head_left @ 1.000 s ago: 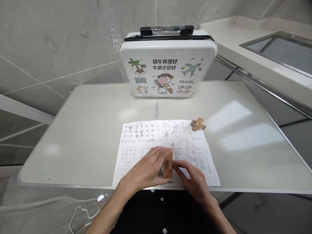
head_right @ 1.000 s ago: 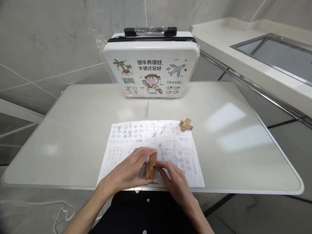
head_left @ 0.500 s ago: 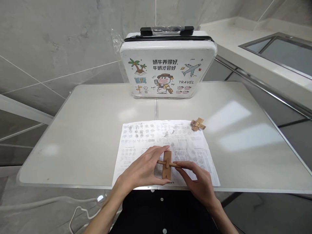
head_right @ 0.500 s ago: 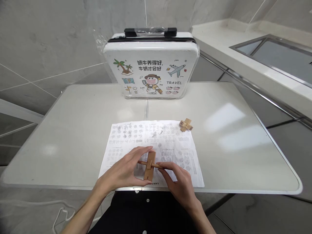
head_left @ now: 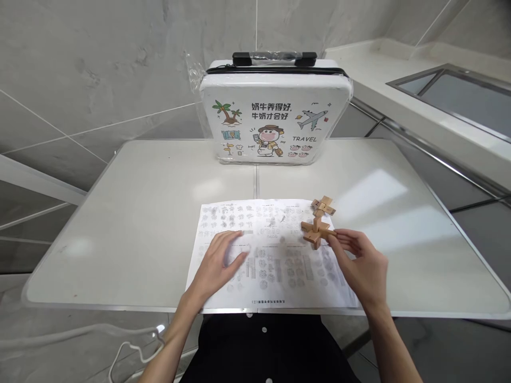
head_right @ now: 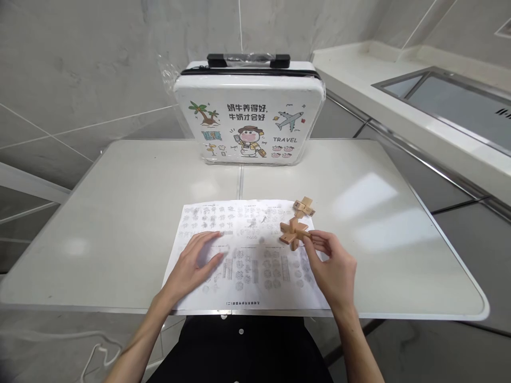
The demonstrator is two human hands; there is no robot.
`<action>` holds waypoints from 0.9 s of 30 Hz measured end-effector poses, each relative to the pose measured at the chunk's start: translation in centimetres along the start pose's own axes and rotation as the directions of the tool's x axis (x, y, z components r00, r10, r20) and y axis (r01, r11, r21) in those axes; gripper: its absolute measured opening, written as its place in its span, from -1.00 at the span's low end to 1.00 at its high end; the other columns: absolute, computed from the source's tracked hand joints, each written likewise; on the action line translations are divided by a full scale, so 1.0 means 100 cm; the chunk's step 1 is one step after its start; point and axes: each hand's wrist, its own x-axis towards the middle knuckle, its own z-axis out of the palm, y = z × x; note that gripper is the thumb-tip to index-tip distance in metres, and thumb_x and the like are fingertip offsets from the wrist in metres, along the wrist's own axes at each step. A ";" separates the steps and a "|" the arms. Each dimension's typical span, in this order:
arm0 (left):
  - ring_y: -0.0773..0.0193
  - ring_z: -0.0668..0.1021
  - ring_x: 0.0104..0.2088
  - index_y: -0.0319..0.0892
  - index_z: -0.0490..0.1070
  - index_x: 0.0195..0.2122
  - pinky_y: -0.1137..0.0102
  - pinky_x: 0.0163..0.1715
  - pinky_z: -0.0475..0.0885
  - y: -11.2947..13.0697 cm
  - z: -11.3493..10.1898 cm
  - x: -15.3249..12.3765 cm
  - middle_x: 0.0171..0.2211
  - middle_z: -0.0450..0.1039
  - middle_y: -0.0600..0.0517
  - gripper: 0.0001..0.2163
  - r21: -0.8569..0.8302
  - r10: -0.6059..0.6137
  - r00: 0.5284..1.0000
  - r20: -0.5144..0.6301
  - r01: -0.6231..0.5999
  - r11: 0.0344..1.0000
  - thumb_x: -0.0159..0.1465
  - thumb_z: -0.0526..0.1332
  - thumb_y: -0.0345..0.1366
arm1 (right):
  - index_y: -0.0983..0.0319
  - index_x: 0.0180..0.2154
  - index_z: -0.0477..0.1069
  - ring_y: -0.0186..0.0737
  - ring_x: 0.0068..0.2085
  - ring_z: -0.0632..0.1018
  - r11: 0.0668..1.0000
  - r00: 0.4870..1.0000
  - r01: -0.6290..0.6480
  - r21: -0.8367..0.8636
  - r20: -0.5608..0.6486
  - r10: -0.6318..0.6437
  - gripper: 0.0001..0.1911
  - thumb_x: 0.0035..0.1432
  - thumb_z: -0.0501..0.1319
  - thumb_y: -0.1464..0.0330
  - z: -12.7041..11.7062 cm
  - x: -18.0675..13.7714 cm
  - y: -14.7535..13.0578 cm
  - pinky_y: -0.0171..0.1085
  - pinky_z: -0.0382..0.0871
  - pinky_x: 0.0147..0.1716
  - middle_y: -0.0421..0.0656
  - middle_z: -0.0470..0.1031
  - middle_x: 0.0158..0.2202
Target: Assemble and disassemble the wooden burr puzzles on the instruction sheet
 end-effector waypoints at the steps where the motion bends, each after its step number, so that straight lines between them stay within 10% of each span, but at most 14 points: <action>1: 0.00 0.43 0.34 0.07 0.34 0.32 -0.03 0.34 0.40 -0.005 0.000 -0.001 0.29 0.43 -0.03 -0.61 0.005 -0.006 1.000 -0.021 0.006 1.000 0.51 0.20 -0.04 | 0.17 -0.10 0.57 0.02 -0.15 0.75 1.000 1.000 -0.015 -0.001 -0.012 0.015 -0.67 0.30 0.39 0.06 0.000 0.004 0.003 -0.02 0.69 -0.08 -0.03 0.73 -0.13; 27: 0.03 0.49 0.24 0.06 0.47 0.19 0.02 0.27 0.46 -0.021 0.006 -0.005 0.18 0.51 -0.01 -0.73 0.019 0.006 0.993 -0.114 -0.004 1.000 0.51 0.21 -0.12 | 0.16 -0.17 0.51 0.02 -0.21 0.78 0.966 0.976 -0.215 0.144 -0.005 0.218 -0.70 0.19 0.42 0.12 0.053 0.045 -0.012 -0.12 0.61 -0.10 -0.13 0.71 -0.40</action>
